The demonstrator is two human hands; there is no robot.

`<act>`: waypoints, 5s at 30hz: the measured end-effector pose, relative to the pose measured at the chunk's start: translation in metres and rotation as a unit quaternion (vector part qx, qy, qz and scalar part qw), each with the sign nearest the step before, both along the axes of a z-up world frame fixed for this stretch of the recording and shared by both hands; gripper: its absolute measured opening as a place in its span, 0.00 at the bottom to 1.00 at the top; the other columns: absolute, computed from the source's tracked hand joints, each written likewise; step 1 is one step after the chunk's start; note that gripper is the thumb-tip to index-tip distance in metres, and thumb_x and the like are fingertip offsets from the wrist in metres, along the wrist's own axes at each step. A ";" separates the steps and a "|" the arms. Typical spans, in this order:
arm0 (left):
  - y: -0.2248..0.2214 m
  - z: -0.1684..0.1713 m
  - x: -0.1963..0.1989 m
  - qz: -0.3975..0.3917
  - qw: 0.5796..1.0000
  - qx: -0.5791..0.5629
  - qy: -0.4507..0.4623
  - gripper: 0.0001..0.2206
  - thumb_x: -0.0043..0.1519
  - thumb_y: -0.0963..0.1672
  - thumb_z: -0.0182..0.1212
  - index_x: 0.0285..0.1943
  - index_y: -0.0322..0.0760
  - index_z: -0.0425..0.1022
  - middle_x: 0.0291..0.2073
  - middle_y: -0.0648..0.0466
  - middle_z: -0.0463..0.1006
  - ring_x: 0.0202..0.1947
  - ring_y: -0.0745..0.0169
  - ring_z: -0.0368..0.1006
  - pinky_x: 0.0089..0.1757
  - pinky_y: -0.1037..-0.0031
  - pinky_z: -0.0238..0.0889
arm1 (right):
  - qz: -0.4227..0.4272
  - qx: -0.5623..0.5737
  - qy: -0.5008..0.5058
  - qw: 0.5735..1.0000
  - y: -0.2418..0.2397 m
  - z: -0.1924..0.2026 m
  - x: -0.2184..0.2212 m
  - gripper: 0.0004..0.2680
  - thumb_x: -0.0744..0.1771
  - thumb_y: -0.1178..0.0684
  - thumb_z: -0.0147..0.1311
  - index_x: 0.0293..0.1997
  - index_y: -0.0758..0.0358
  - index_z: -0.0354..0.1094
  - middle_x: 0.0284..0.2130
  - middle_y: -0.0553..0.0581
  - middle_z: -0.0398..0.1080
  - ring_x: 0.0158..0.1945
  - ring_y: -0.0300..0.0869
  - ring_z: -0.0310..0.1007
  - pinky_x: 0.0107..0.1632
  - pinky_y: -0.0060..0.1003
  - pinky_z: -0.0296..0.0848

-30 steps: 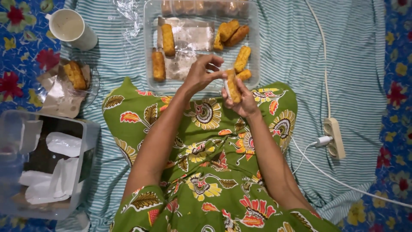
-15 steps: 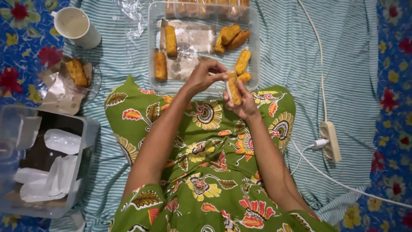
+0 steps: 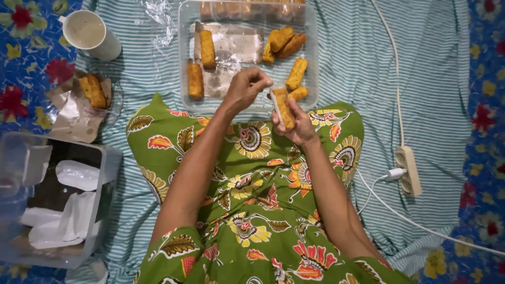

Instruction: Wrapping individual fried food items in plastic sheets and organizing them into a container.

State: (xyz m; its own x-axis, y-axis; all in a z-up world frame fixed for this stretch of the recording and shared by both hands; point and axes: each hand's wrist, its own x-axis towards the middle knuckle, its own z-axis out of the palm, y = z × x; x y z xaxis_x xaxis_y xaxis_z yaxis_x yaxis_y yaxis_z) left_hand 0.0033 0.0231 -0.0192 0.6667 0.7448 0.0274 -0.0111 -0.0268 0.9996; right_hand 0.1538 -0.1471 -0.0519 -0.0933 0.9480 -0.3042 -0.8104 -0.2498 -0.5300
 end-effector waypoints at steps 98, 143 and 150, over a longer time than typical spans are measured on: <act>-0.002 -0.001 -0.001 -0.050 0.998 0.007 0.026 0.13 0.63 0.42 0.66 0.57 0.42 0.79 0.51 0.46 0.76 0.50 0.47 0.79 0.46 0.65 0.75 | -0.093 0.005 -0.107 0.990 -0.005 0.008 -0.014 0.17 0.66 0.55 0.53 0.62 0.56 0.59 0.35 0.64 0.70 0.24 0.42 0.71 0.25 0.36 0.70; 0.006 -0.014 0.000 -0.039 0.999 0.010 0.002 0.04 0.64 0.42 0.66 0.46 0.40 0.81 0.41 0.53 0.78 0.44 0.56 0.81 0.40 0.71 0.75 | -0.039 0.043 -0.098 0.994 -0.002 0.024 -0.020 0.22 0.65 0.54 0.52 0.68 0.58 0.55 0.34 0.62 0.66 0.25 0.42 0.68 0.27 0.34 0.68; -0.001 0.011 -0.007 -0.096 0.995 -0.013 -0.008 0.10 0.66 0.40 0.62 0.55 0.38 0.79 0.50 0.43 0.75 0.52 0.43 0.78 0.47 0.60 0.75 | -0.043 0.039 -0.078 0.995 -0.004 -0.007 -0.006 0.25 0.64 0.55 0.50 0.70 0.58 0.53 0.34 0.64 0.65 0.24 0.44 0.68 0.26 0.36 0.68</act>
State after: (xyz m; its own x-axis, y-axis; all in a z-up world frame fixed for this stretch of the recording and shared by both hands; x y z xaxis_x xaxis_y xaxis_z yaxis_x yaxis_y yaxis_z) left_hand -0.0039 0.0217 -0.0086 0.7963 0.6046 0.0208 -0.0289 0.0036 0.9996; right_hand 0.1478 -0.1514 -0.0592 0.0308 0.9720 -0.2330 -0.7335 -0.1364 -0.6659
